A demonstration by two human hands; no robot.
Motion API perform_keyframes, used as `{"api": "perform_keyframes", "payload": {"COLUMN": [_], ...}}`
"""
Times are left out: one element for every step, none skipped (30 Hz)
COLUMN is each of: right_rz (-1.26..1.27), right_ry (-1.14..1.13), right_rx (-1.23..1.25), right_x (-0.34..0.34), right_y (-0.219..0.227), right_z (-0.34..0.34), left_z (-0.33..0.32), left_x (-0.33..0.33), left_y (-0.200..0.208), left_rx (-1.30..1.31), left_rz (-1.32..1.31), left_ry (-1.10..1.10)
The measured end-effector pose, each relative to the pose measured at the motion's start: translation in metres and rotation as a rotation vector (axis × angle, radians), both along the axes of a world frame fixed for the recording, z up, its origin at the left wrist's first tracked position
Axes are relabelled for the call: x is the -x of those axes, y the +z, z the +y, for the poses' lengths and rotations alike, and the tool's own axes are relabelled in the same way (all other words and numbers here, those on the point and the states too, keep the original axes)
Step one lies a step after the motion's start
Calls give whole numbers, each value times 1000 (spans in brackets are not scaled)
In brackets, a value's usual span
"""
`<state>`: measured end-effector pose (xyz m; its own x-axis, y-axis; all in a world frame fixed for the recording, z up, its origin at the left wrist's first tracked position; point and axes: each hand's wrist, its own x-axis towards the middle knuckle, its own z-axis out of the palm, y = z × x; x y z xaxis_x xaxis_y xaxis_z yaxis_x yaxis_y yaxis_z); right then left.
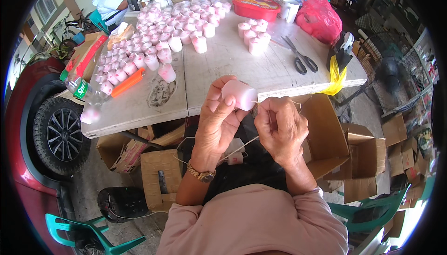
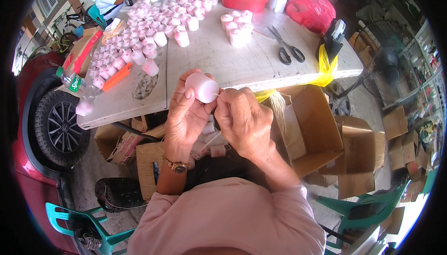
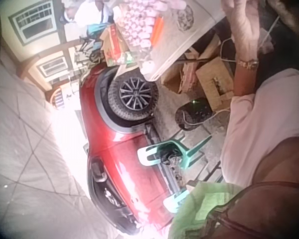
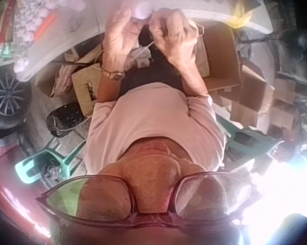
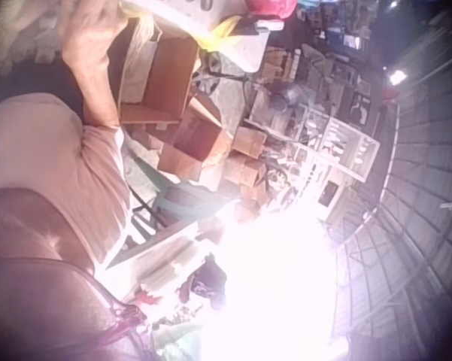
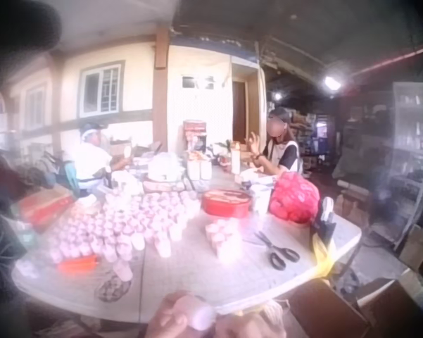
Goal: The person inserts wicks into small pink and white cylindrical candles, trims the wicks with scissors, and arranges the finished candles on a table. The person uses a metal rod to center the wick and a lighter to ignite a wick briefly before trimming.
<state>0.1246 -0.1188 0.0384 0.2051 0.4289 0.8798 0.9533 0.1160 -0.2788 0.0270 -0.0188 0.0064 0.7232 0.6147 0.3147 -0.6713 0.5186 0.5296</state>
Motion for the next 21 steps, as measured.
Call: {"api": "perform_keyframes", "payload": {"right_rz": [-1,-7,-6,-4,6,14,22,21,19,18,25,32,39,75,108,155,137,132,146,180,189], "right_ry": [-9,-19,-30,-40,-29,-17,-4,14,33,52,49,47,45,81,117,159,204,245,279,315,317], "right_rx": [4,12,18,23,24,25,26,33,39,44,54,66,76,104,130,164,167,180,203,268,237], "right_x": [-1,-1,-2,-3,-3,-4,-3,-3,-2,-2,-1,-1,-1,-2,-3,-5,-7,-9,-12,-13,-13], "right_y": [0,0,0,0,0,-1,-1,-2,-3,-3,-4,-4,-4,-3,-2,0,1,3,4,5,6], "right_z": [-1,-1,-1,-2,-2,-2,-2,-2,-2,-2,-3,-3,-4,-6,-8,-9,-10,-12,-14,-15,-14], "left_z": [0,-1,-1,-1,-2,-2,-2,-3,-3,-4,-4,-5,-5,-5,-6,-6,-6,-5,-3,-2,-2], "left_x": [0,0,0,1,1,1,1,1,1,1,1,2,1,2,2,2,3,3,4,4,5], "left_y": [-1,-1,-1,-1,-1,-1,-1,-1,-1,-1,-1,-2,-2,-3,-3,-3,-4,-4,-4,-4,-4], "left_rx": [-15,-28,-36,-40,-43,-48,-49,-48,-59,-68,-77,-87,-98,-109,-111,-114,-116,-125,-131,-140,-133], "left_rz": [3,5,7,8,8,8,7,12,17,28,38,42,43,44,62,75,86,95,101,99,96], "left_ry": [11,23,29,36,43,44,44,46,60,76,88,93,95,97,131,164,189,214,230,250,250]}}
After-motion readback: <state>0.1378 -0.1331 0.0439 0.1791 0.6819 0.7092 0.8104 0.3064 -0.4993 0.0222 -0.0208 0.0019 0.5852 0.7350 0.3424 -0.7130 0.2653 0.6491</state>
